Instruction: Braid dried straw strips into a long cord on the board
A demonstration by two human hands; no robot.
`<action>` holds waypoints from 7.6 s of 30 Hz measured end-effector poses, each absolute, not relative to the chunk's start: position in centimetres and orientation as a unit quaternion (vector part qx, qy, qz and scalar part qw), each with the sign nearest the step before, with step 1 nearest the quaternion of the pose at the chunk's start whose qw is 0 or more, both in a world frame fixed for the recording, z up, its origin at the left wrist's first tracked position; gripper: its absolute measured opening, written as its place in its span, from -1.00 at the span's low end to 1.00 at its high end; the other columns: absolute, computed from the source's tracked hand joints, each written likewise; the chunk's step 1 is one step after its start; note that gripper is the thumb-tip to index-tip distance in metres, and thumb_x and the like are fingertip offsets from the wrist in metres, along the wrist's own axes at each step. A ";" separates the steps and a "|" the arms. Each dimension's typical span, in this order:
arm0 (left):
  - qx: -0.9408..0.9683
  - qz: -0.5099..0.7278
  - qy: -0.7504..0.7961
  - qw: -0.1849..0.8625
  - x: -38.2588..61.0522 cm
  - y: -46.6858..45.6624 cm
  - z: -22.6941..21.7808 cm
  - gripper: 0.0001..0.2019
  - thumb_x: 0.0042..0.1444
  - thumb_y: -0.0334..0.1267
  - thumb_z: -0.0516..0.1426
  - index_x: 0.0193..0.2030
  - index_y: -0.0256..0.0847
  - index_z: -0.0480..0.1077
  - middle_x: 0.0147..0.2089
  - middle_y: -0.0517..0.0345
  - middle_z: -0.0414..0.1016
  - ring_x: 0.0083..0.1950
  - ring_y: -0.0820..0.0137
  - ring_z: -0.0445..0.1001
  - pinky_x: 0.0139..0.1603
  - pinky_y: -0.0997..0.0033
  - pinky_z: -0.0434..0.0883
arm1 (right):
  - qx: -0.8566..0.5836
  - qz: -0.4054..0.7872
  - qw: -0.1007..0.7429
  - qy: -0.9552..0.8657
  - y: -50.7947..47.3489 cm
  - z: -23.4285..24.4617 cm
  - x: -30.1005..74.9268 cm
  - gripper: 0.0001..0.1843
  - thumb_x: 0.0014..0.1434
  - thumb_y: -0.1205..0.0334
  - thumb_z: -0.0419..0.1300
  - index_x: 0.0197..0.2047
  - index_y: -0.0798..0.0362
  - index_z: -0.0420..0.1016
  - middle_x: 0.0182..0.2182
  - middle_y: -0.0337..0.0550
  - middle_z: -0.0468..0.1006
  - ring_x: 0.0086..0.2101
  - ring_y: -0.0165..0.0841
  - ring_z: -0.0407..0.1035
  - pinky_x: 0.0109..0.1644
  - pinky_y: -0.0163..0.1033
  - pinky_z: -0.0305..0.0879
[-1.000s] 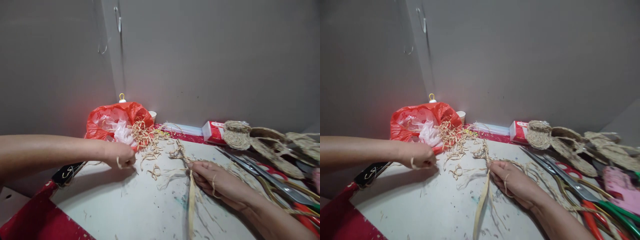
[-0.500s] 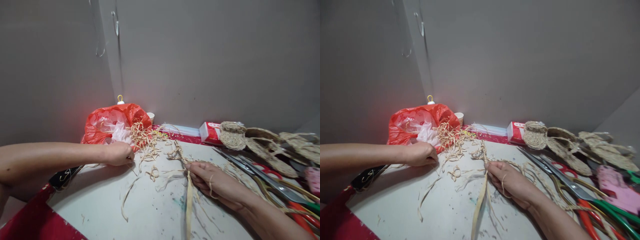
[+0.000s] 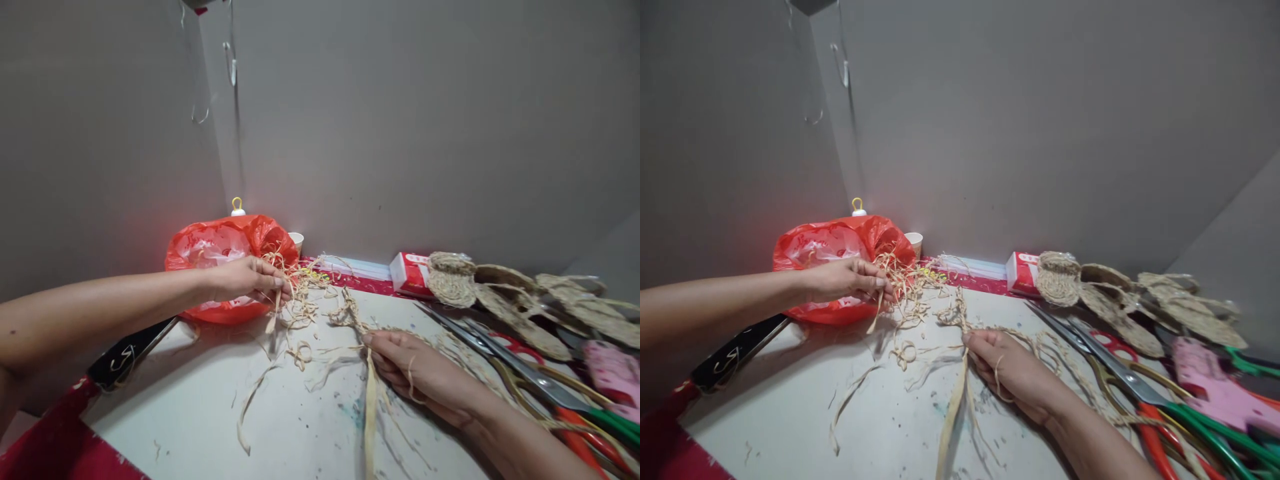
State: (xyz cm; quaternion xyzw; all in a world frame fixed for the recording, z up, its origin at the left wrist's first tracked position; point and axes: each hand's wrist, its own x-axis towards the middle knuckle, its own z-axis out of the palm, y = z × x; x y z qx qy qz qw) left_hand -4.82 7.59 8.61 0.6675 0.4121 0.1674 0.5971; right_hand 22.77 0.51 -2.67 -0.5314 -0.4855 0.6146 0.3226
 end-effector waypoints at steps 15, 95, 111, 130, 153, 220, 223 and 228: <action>0.544 0.155 0.413 0.714 -3.7 5.8 6.7 -0.83 0.01 -0.40 0.17 -0.20 -0.29 0.40 -0.49 0.26 0.34 -0.69 0.70 -0.02 -0.71 0.59 -0.16 | -0.526 0.616 0.315 -0.494 0.5 -2.5 22.6 -0.56 0.13 -0.07 0.08 -0.61 0.02 0.10 -0.75 -0.44 0.05 -0.73 -0.58 -0.20 -0.70 -0.40 -0.34; 0.688 0.149 0.503 0.501 -3.6 5.7 4.1 -0.76 0.05 -0.07 0.12 -0.29 -0.22 0.36 -0.68 0.37 0.21 -0.73 0.56 0.12 -0.72 0.58 0.05 | -0.527 0.623 0.322 -0.480 0.2 -1.8 22.5 -0.51 0.02 -0.12 0.20 -0.63 0.02 0.09 -0.77 -0.44 0.07 -0.74 -0.60 -0.17 -0.72 -0.41 -0.32; 0.723 0.176 0.523 0.416 -6.5 7.2 8.3 -0.57 -0.08 -0.43 0.03 -0.01 -0.25 0.37 -0.17 0.02 0.53 -0.45 0.48 0.44 -0.44 0.47 0.36 | -0.524 0.625 0.322 -0.480 0.3 -1.9 22.4 -0.53 0.05 -0.11 0.16 -0.62 0.02 0.09 -0.76 -0.43 0.06 -0.73 -0.58 -0.19 -0.70 -0.40 -0.34; 0.905 0.150 0.398 -0.001 -6.8 4.2 7.8 -0.74 0.13 -0.34 0.00 -0.08 -0.22 0.42 -0.42 0.16 0.49 -0.43 0.46 0.38 -0.34 0.44 0.30 | -0.532 0.626 0.316 -0.475 0.3 -2.1 22.6 -0.55 0.09 -0.08 0.13 -0.61 0.02 0.09 -0.75 -0.44 0.05 -0.72 -0.58 -0.19 -0.69 -0.40 -0.34; 0.897 -0.035 0.419 0.136 -6.4 4.0 6.4 -0.87 -0.09 -0.45 0.00 -0.44 -0.21 0.34 -0.38 0.14 0.44 -0.42 0.45 0.32 -0.44 0.51 0.17 | -0.524 0.626 0.318 -0.483 0.4 -2.0 22.5 -0.56 0.14 -0.04 0.09 -0.61 0.02 0.08 -0.76 -0.44 0.06 -0.74 -0.58 -0.20 -0.70 -0.39 -0.36; 0.885 -0.177 0.208 0.377 -4.2 1.1 10.4 -0.48 -0.08 -0.55 0.11 0.03 -0.01 0.45 -0.16 0.17 0.56 -0.24 0.39 0.48 -0.26 0.52 0.36 | -0.516 0.625 0.334 -0.481 0.3 -1.8 22.7 -0.54 0.10 -0.05 0.15 -0.63 0.03 0.10 -0.77 -0.43 0.11 -0.77 -0.62 -0.16 -0.74 -0.44 -0.32; 0.878 -0.161 0.220 0.393 -4.4 0.6 11.4 -0.52 -0.05 -0.51 0.11 0.02 -0.03 0.46 -0.19 0.16 0.57 -0.32 0.42 0.47 -0.35 0.54 0.34 | -0.512 0.624 0.338 -0.484 0.3 -1.8 22.7 -0.54 0.09 -0.05 0.16 -0.63 0.03 0.10 -0.77 -0.43 0.11 -0.77 -0.62 -0.16 -0.74 -0.44 -0.31; 0.897 -0.085 0.281 0.330 -2.6 0.8 11.2 -0.74 0.08 -0.41 0.04 -0.15 -0.21 0.50 -0.32 0.17 0.53 -0.40 0.50 0.40 -0.41 0.59 0.27 | -0.508 0.630 0.339 -0.480 0.5 -2.0 22.8 -0.55 0.08 -0.04 0.17 -0.62 0.03 0.11 -0.76 -0.43 0.12 -0.76 -0.62 -0.15 -0.74 -0.44 -0.31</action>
